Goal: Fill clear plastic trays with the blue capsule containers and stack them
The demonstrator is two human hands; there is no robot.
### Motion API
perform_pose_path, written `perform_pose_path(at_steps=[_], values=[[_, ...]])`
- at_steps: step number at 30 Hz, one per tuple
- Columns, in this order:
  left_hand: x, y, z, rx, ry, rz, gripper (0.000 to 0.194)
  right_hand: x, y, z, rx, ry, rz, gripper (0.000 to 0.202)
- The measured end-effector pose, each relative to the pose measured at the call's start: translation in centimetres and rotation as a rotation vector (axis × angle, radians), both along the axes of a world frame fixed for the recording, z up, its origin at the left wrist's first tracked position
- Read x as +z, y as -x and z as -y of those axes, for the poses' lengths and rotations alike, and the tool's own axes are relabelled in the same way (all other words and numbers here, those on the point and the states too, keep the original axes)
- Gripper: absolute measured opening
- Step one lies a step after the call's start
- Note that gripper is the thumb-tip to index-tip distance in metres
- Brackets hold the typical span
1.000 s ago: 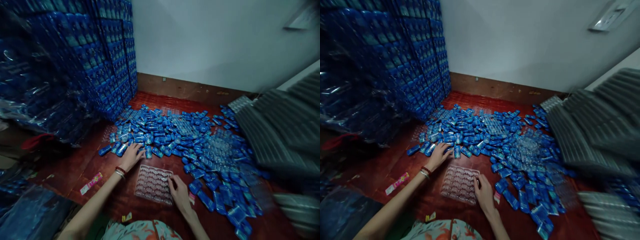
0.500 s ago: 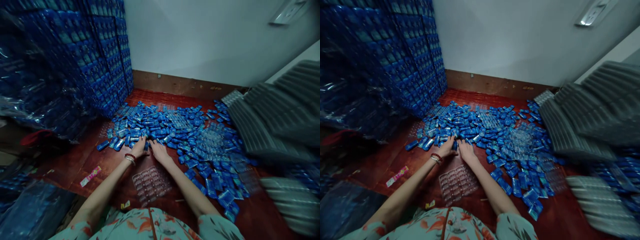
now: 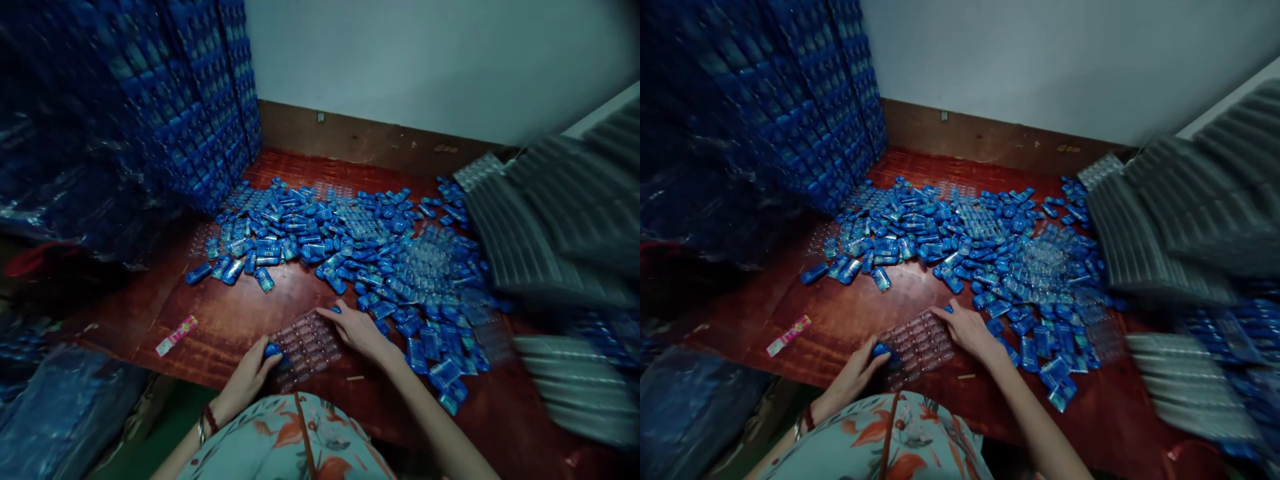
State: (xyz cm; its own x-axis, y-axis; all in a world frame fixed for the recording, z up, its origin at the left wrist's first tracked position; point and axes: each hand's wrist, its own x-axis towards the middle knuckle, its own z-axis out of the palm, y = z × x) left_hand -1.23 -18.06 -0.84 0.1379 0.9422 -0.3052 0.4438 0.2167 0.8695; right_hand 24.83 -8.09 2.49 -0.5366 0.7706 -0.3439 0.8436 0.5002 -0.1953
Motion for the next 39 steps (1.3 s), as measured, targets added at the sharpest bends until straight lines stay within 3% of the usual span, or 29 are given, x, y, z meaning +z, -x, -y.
perform_pose_path(at_steps=[3, 7, 11, 14, 16, 22, 29, 39], values=[[-1.0, 0.0, -1.6, 0.071, -0.046, 0.032, 0.031, -0.1, 0.2, 2.4, -0.051, 0.072, 0.079, 0.053], [-1.0, 0.5, -6.9, 0.021, -0.153, 0.088, 0.029, 0.4, 0.3, 4.1, -0.180, 0.176, 0.004, 0.046], [-0.5, 0.4, -10.0, -0.016, -0.186, 0.149, 0.029, 0.6, -0.5, 4.1, -0.360, 0.134, -0.414, 0.035], [-0.6, -0.3, -10.3, 0.059, -0.110, 0.177, 0.033, -0.4, 0.0, 3.2, -0.581, 0.083, -0.776, 0.033], [-0.8, -0.9, -10.1, 0.094, -0.124, 0.131, 0.035, -1.5, 1.1, 2.6, -0.646, 0.041, -0.903, 0.030], [-0.4, -1.4, -10.0, 0.024, -0.323, -0.040, 0.032, -3.4, 2.8, 2.4, -0.556, -0.122, -0.907, 0.026], [-0.7, 0.1, -9.4, -0.141, -0.348, -0.096, 0.039, -4.0, 1.9, 2.7, -0.508, -0.128, -0.866, 0.026], [1.0, 0.4, -8.6, -0.291, -0.544, -0.345, 0.029, -2.3, 2.8, 2.5, -0.262, -0.105, -0.507, 0.030]])
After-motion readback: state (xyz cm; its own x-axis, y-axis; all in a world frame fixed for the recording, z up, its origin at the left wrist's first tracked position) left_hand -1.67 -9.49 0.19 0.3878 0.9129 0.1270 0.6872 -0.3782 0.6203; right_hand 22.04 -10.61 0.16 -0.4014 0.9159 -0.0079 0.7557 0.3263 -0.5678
